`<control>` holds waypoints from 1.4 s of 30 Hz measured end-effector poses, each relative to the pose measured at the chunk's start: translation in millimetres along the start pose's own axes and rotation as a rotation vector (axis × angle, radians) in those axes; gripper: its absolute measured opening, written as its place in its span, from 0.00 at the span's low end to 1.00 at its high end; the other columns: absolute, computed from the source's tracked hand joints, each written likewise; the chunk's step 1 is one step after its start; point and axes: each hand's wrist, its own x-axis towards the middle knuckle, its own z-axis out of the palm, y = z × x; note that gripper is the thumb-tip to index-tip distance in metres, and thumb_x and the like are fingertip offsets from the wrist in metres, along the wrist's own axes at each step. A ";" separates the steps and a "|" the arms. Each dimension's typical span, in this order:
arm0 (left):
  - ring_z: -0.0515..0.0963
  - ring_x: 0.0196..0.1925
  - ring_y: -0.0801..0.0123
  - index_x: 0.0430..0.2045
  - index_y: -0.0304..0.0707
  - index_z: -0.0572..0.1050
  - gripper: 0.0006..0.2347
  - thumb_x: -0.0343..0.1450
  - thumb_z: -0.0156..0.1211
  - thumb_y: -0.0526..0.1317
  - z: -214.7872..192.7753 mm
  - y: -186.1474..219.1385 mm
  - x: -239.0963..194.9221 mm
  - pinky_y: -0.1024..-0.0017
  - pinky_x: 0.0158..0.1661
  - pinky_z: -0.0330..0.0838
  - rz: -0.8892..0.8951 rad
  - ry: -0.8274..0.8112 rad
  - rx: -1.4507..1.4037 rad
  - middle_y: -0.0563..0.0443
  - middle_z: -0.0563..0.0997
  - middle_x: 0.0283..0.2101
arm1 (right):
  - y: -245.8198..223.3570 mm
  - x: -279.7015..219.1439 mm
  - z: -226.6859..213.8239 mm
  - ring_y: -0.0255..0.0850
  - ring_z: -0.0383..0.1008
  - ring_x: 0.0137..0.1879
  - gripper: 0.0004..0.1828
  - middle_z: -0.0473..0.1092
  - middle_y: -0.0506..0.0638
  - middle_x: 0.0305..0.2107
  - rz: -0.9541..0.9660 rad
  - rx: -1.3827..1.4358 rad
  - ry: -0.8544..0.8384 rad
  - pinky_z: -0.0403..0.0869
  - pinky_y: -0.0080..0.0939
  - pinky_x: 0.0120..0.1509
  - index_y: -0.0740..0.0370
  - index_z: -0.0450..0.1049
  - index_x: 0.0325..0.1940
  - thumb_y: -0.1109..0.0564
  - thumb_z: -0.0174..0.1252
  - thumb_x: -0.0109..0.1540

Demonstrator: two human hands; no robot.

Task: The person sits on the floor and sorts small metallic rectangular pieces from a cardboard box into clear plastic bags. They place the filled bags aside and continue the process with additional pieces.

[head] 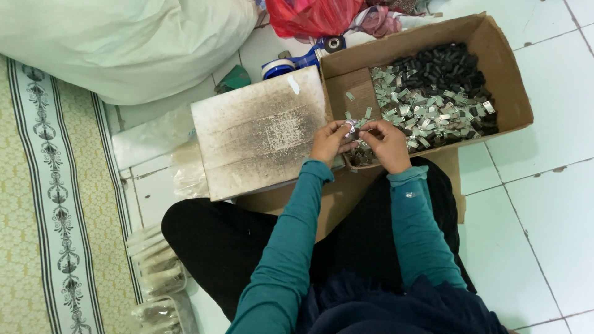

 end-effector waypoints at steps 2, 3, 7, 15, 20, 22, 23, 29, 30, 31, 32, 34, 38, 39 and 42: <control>0.84 0.41 0.51 0.47 0.23 0.77 0.12 0.73 0.62 0.35 -0.6 -1.6 1.6 0.52 0.44 0.85 -0.002 -0.002 -0.004 0.41 0.75 0.38 | -4.6 -1.4 -2.5 0.35 0.74 0.33 0.08 0.76 0.47 0.31 0.006 0.064 0.024 0.74 0.36 0.38 0.50 0.83 0.45 0.54 0.70 0.62; 0.84 0.42 0.51 0.47 0.24 0.77 0.12 0.73 0.62 0.35 -1.1 -2.7 1.8 0.52 0.44 0.85 -0.005 -0.003 -0.008 0.41 0.75 0.38 | -6.8 -2.7 -3.6 0.34 0.74 0.33 0.08 0.75 0.49 0.30 0.013 0.128 0.047 0.74 0.37 0.38 0.53 0.82 0.45 0.56 0.68 0.62; 0.84 0.42 0.57 0.46 0.27 0.79 0.11 0.72 0.65 0.36 0.8 -3.9 4.3 0.55 0.44 0.86 0.012 -0.025 0.040 0.43 0.77 0.39 | -11.5 -3.9 -8.3 0.36 0.77 0.34 0.06 0.76 0.53 0.31 -0.012 0.217 0.073 0.74 0.37 0.38 0.60 0.80 0.45 0.62 0.64 0.64; 0.81 0.47 0.58 0.48 0.24 0.78 0.15 0.71 0.68 0.35 6.9 -1.7 -2.5 0.58 0.45 0.84 0.023 0.001 0.104 0.36 0.79 0.44 | -23.1 -7.9 -13.9 0.34 0.74 0.32 0.11 0.74 0.54 0.31 -0.059 0.454 0.108 0.75 0.34 0.39 0.64 0.78 0.51 0.68 0.58 0.65; 0.82 0.48 0.57 0.48 0.27 0.79 0.14 0.71 0.68 0.36 7.3 -6.4 0.3 0.60 0.45 0.85 0.046 0.005 0.226 0.34 0.81 0.45 | -17.8 -11.6 -14.6 0.36 0.77 0.34 0.09 0.74 0.55 0.29 -0.129 0.388 0.071 0.76 0.37 0.41 0.65 0.82 0.48 0.68 0.62 0.65; 0.83 0.49 0.55 0.48 0.27 0.80 0.14 0.71 0.68 0.37 7.6 -7.6 0.1 0.59 0.45 0.85 0.058 0.006 0.255 0.32 0.82 0.45 | -17.3 -12.1 -13.8 0.38 0.78 0.35 0.09 0.75 0.55 0.30 -0.154 0.386 0.071 0.77 0.39 0.43 0.65 0.82 0.48 0.68 0.64 0.64; 0.83 0.49 0.54 0.48 0.27 0.80 0.14 0.71 0.68 0.37 7.3 -9.8 1.6 0.60 0.45 0.85 0.058 0.010 0.262 0.32 0.82 0.45 | -15.9 -11.0 -13.4 0.38 0.79 0.35 0.08 0.75 0.55 0.29 -0.155 0.370 0.071 0.77 0.38 0.43 0.64 0.83 0.48 0.66 0.65 0.65; 0.82 0.51 0.46 0.53 0.19 0.74 0.18 0.71 0.67 0.35 6.9 -8.6 -16.3 0.53 0.48 0.83 0.060 0.052 0.034 0.21 0.79 0.49 | -33.2 -11.8 -3.7 0.35 0.76 0.33 0.06 0.74 0.54 0.22 -0.122 0.327 0.071 0.75 0.37 0.41 0.61 0.84 0.46 0.62 0.67 0.65; 0.82 0.49 0.45 0.54 0.17 0.73 0.19 0.72 0.67 0.35 5.2 -5.2 -22.8 0.53 0.48 0.83 0.050 0.058 -0.022 0.20 0.79 0.49 | -38.9 -12.7 1.2 0.34 0.75 0.33 0.06 0.74 0.53 0.21 -0.100 0.338 0.062 0.74 0.36 0.42 0.61 0.84 0.46 0.61 0.67 0.65; 0.82 0.49 0.45 0.54 0.17 0.73 0.19 0.72 0.67 0.35 1.4 -0.2 -29.8 0.53 0.48 0.83 0.055 0.066 -0.026 0.20 0.79 0.49 | -44.0 -12.8 6.6 0.34 0.75 0.33 0.06 0.74 0.53 0.21 -0.104 0.338 0.053 0.74 0.36 0.42 0.61 0.84 0.46 0.61 0.67 0.65; 0.83 0.47 0.48 0.54 0.17 0.73 0.19 0.73 0.65 0.35 -2.6 4.9 -37.0 0.55 0.48 0.84 0.057 0.088 -0.036 0.22 0.79 0.47 | -49.5 -13.2 12.4 0.35 0.76 0.33 0.06 0.75 0.54 0.21 -0.098 0.337 0.047 0.75 0.36 0.42 0.60 0.84 0.46 0.60 0.66 0.65; 0.83 0.45 0.51 0.54 0.18 0.72 0.18 0.73 0.64 0.35 -17.0 18.8 -51.7 0.58 0.47 0.84 0.070 0.126 -0.054 0.24 0.80 0.45 | -61.0 -10.7 29.0 0.36 0.77 0.34 0.06 0.76 0.54 0.22 -0.101 0.340 0.022 0.75 0.37 0.42 0.60 0.84 0.46 0.60 0.66 0.66; 0.84 0.46 0.57 0.53 0.27 0.77 0.17 0.72 0.66 0.39 -80.9 19.6 -45.4 0.62 0.45 0.84 0.155 0.272 0.107 0.32 0.83 0.44 | -84.9 -1.9 76.5 0.38 0.80 0.33 0.07 0.77 0.51 0.21 -0.170 0.213 -0.047 0.76 0.36 0.40 0.56 0.85 0.46 0.58 0.67 0.64; 0.84 0.47 0.55 0.51 0.30 0.78 0.16 0.72 0.67 0.40 -102.5 13.2 -34.4 0.59 0.44 0.84 0.218 0.329 0.199 0.32 0.84 0.44 | -92.3 1.4 89.0 0.39 0.81 0.33 0.07 0.78 0.50 0.21 -0.211 0.174 -0.078 0.76 0.36 0.41 0.53 0.85 0.46 0.57 0.67 0.64; 0.80 0.56 0.42 0.55 0.30 0.76 0.16 0.74 0.61 0.37 -120.5 44.7 -56.0 0.49 0.51 0.79 0.335 0.426 0.343 0.26 0.81 0.50 | -102.4 10.3 132.6 0.38 0.80 0.34 0.12 0.78 0.48 0.22 -0.246 0.172 -0.169 0.77 0.38 0.43 0.50 0.85 0.50 0.58 0.63 0.64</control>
